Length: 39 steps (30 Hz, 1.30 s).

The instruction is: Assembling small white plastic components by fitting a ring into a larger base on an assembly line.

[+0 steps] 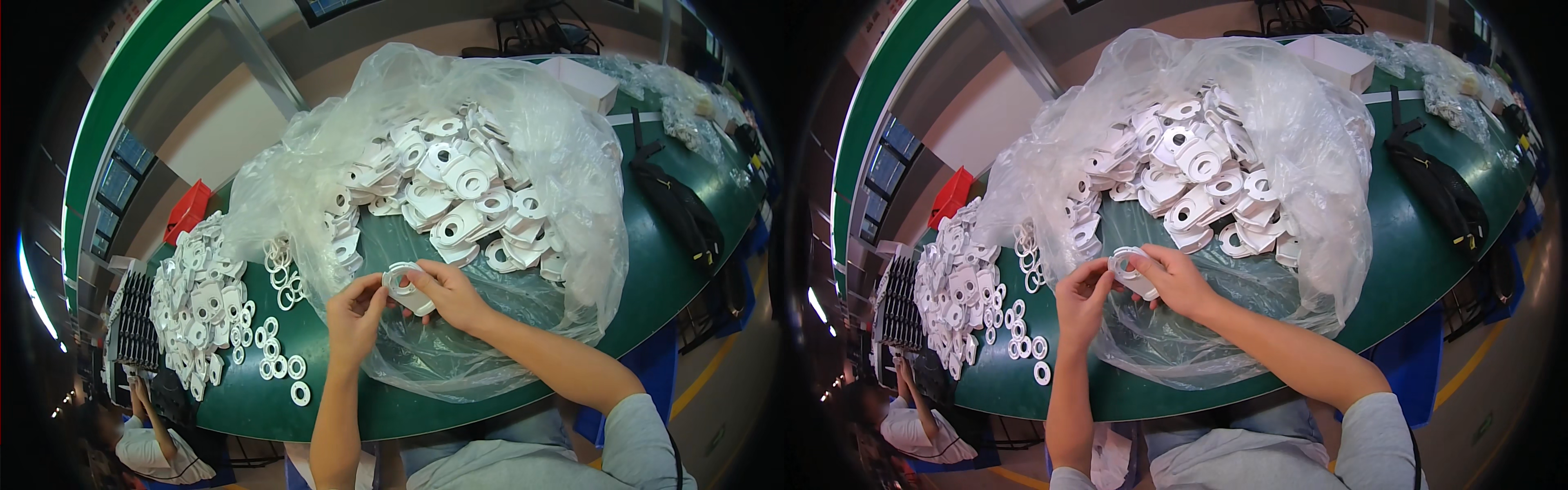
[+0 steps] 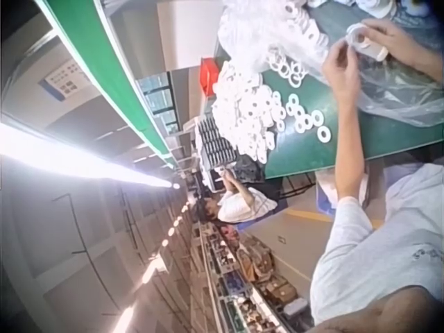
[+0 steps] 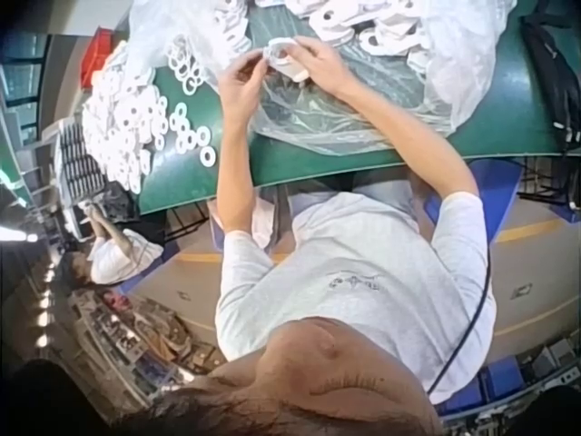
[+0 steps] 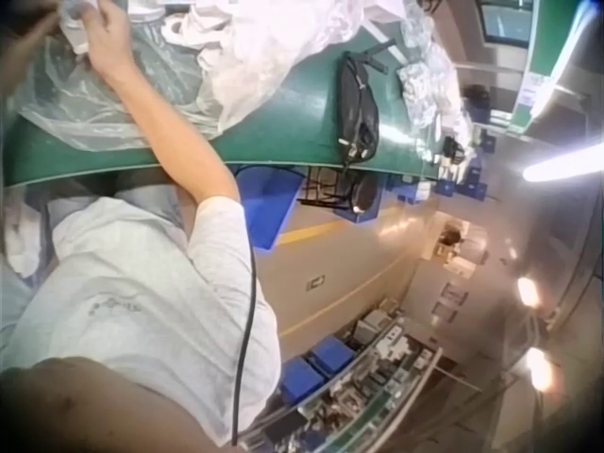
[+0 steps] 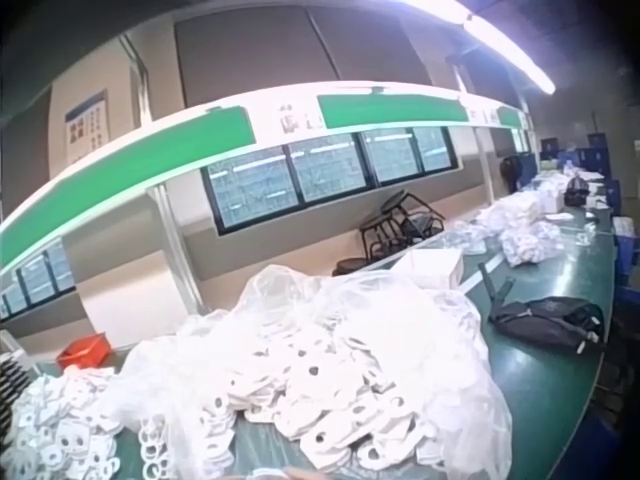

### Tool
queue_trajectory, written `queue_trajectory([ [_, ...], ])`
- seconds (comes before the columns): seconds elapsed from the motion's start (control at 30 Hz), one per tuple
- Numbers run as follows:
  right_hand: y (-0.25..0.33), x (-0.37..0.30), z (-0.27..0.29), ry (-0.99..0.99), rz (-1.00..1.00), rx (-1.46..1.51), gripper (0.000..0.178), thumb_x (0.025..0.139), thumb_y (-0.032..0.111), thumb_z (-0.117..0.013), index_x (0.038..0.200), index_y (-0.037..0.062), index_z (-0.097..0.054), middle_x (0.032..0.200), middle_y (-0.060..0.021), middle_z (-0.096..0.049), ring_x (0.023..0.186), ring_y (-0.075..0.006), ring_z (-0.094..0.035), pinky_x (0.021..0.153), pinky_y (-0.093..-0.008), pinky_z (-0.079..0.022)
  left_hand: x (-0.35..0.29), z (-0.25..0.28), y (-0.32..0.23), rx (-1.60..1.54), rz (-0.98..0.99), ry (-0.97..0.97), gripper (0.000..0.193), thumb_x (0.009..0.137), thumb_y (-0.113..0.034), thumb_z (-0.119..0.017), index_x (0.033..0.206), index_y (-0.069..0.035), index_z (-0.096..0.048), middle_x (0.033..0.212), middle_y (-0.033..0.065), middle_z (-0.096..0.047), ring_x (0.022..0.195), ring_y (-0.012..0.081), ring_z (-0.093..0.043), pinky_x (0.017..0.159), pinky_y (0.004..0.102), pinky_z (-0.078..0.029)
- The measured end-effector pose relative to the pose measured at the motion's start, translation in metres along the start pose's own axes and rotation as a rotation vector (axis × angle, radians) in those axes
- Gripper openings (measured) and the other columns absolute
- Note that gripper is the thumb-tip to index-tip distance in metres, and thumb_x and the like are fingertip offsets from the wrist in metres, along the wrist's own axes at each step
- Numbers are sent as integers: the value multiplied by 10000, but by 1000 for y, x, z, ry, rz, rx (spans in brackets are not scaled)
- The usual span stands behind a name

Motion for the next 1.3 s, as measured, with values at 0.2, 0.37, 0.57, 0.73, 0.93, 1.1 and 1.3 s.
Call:
queue_trajectory([
  [0.2, 5, -2, -3, 25, 28, -34, 272, 974, 270, -455, 1020, 24, -561, 844, -48, -624, 668, -95, -617, 460, -204, -460, -2, -1, -1, 65, 17, -38, 167, 866, 24, -567, 1014, 93, -603, 901, 95, -648, 760, 130, -623, 702, 240, -512],
  [0.37, 9, -3, -1, -9, 47, -200, 279, 974, 268, -455, 976, 22, -586, 793, -30, -622, 611, -64, -568, 458, -200, -440, 0, 0, -10, 98, -49, -48, 225, 837, 35, -596, 1060, 59, -614, 914, 96, -643, 815, 139, -619, 720, 235, -499],
  [0.57, 14, -5, -6, 71, 117, -348, 257, 967, 238, -458, 954, 23, -598, 754, -23, -619, 567, -47, -519, 447, -201, -412, -1, 0, -24, 231, -198, 4, 216, 793, 64, -629, 1006, 38, -657, 926, 91, -637, 832, 135, -603, 720, 227, -481],
  [0.73, 8, -5, -5, 43, 61, -147, 258, 952, 235, -490, 896, 13, -609, 715, -27, -611, 586, -61, -548, 455, -206, -419, -3, -2, -30, 352, -243, 6, 175, 770, 53, -648, 942, 35, -675, 849, 100, -658, 762, 144, -618, 687, 244, -485],
  [0.93, 10, -7, -9, -42, 56, -203, 350, 938, 260, -519, 745, -23, -594, 578, -40, -581, 473, -98, -557, 434, -253, -411, -8, -8, -34, 446, -301, -96, 100, 776, 53, -639, 871, 36, -665, 786, 96, -657, 678, 144, -615, 632, 247, -481],
  [1.1, -3, -3, -6, -2, -17, -11, 347, 977, 282, -435, 871, -6, -596, 697, -37, -603, 508, -90, -565, 427, -213, -420, -2, 2, -14, 322, -112, -22, 181, 780, 30, -648, 962, 22, -644, 861, 87, -644, 738, 138, -613, 650, 240, -479],
  [1.3, 1, -3, -4, 54, -79, 36, 370, 997, 341, -348, 972, 45, -567, 735, -23, -626, 558, -79, -601, 413, -179, -376, -1, -7, -8, 228, 53, 117, 390, 768, 83, -626, 1148, 21, -562, 1027, 56, -608, 851, 122, -594, 673, 237, -496],
])
Point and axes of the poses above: each hand's wrist, its own x-axis towards the middle knuckle, its own z-axis out of the back of the hand, y = z × x, the point moved 6 cm from there along x, towards the middle knuckle
